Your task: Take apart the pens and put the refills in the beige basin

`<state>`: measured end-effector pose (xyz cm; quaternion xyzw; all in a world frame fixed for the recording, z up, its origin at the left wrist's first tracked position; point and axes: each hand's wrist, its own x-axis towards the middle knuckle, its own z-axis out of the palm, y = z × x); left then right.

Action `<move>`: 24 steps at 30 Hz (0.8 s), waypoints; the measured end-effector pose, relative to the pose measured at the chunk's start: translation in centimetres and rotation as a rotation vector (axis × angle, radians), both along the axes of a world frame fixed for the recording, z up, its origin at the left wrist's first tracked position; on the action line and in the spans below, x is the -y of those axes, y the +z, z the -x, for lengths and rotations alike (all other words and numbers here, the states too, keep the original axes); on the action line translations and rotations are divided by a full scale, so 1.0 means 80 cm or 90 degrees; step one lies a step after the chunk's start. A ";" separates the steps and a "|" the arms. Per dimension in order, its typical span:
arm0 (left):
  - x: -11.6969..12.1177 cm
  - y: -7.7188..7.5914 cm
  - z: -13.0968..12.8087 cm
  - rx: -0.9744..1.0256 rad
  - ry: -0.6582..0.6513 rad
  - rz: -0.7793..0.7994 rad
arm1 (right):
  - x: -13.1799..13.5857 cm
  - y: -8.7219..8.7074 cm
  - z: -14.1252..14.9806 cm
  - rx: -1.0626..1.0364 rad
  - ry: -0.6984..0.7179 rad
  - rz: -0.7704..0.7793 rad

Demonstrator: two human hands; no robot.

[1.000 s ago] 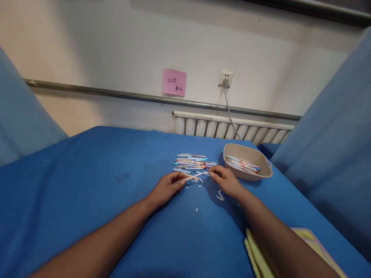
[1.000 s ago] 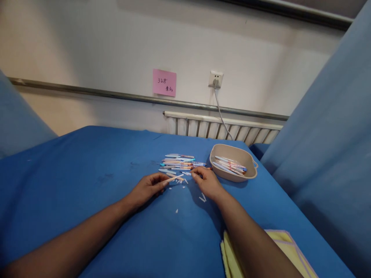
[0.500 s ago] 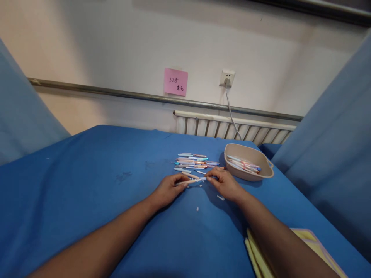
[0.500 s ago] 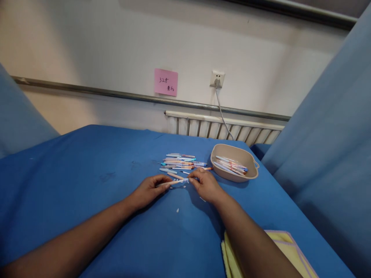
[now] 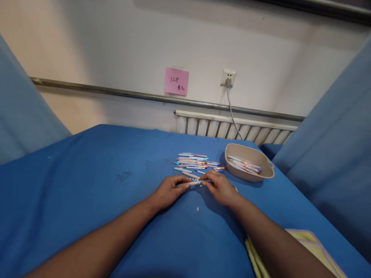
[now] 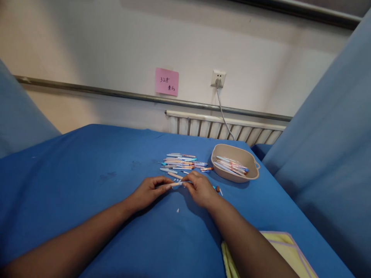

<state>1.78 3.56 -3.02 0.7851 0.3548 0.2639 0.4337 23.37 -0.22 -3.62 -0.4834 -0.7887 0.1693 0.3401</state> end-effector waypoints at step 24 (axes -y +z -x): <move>0.005 -0.001 -0.003 0.011 -0.011 0.005 | 0.007 0.000 0.011 0.070 -0.008 0.021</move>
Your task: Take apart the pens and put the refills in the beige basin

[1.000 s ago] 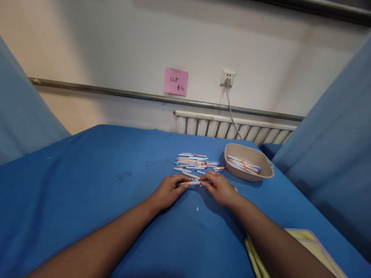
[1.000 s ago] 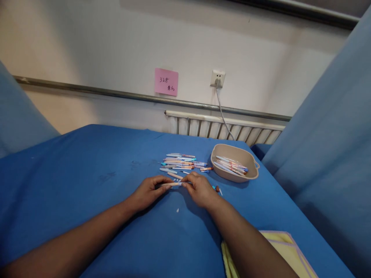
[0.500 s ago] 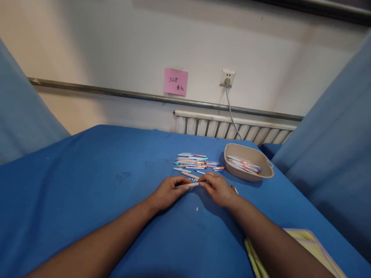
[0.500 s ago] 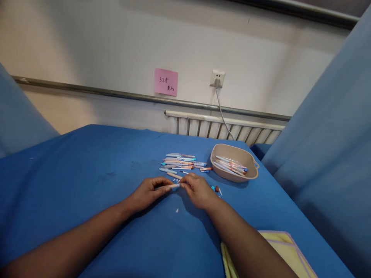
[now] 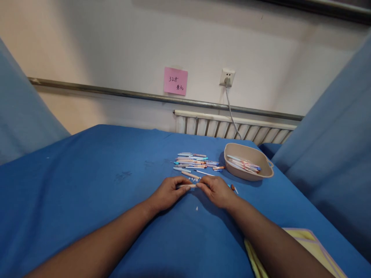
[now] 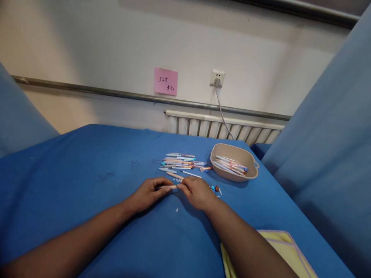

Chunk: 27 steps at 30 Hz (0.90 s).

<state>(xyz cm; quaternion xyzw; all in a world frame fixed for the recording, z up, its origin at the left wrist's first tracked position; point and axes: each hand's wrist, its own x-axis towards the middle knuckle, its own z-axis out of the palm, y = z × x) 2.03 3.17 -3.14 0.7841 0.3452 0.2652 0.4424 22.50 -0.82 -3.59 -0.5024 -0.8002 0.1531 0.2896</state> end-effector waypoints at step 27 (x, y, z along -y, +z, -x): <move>0.004 0.006 -0.001 -0.009 -0.018 -0.054 | 0.004 0.004 0.004 -0.015 -0.001 0.040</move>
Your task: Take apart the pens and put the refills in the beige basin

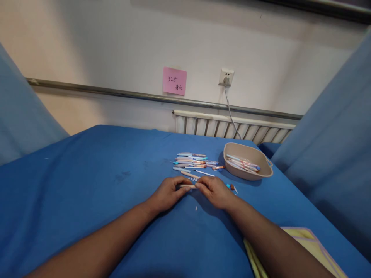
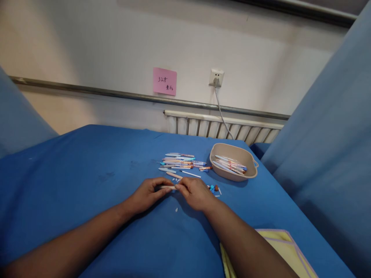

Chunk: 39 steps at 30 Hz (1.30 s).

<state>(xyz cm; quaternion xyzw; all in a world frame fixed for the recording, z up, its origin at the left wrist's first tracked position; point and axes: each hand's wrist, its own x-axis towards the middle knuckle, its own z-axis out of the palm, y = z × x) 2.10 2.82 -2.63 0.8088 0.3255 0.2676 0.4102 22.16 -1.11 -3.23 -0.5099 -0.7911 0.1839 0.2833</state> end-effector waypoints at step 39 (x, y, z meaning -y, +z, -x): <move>-0.002 0.007 0.002 -0.068 -0.003 -0.073 | 0.008 0.041 -0.073 -0.176 -0.109 0.102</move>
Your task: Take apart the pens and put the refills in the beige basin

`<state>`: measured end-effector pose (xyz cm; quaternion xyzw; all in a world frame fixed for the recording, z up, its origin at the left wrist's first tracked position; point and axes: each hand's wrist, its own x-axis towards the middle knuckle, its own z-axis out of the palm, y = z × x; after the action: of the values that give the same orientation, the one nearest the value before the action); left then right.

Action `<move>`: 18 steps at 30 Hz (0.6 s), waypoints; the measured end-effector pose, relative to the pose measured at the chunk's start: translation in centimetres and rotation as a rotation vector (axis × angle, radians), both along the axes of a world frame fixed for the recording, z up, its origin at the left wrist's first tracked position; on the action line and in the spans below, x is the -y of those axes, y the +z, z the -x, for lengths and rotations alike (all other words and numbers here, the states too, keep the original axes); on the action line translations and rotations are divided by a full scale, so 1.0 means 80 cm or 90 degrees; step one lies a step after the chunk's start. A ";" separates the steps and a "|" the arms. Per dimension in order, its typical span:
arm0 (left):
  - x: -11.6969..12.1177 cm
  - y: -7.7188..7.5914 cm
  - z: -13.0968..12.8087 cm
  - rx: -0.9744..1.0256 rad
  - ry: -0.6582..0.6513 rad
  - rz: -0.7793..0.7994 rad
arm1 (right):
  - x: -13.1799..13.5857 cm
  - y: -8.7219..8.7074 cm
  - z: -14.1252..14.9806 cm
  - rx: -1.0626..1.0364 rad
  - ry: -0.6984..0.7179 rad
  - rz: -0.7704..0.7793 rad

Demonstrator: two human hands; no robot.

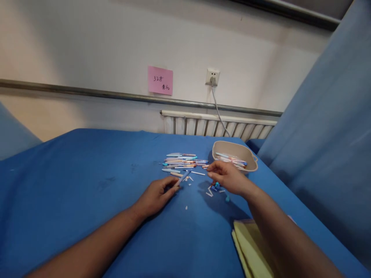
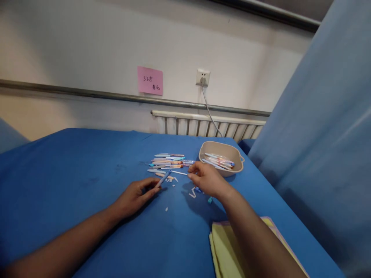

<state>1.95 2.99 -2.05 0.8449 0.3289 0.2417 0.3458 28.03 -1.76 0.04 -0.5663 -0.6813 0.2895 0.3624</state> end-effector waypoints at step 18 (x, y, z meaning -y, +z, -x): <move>-0.005 -0.008 -0.007 0.127 0.050 0.216 | 0.012 -0.041 -0.065 0.415 -0.161 0.080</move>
<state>2.51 3.39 -2.67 0.7328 0.3620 0.2788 0.5042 33.26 -2.74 -3.20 -0.7300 -0.6664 0.0878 0.1238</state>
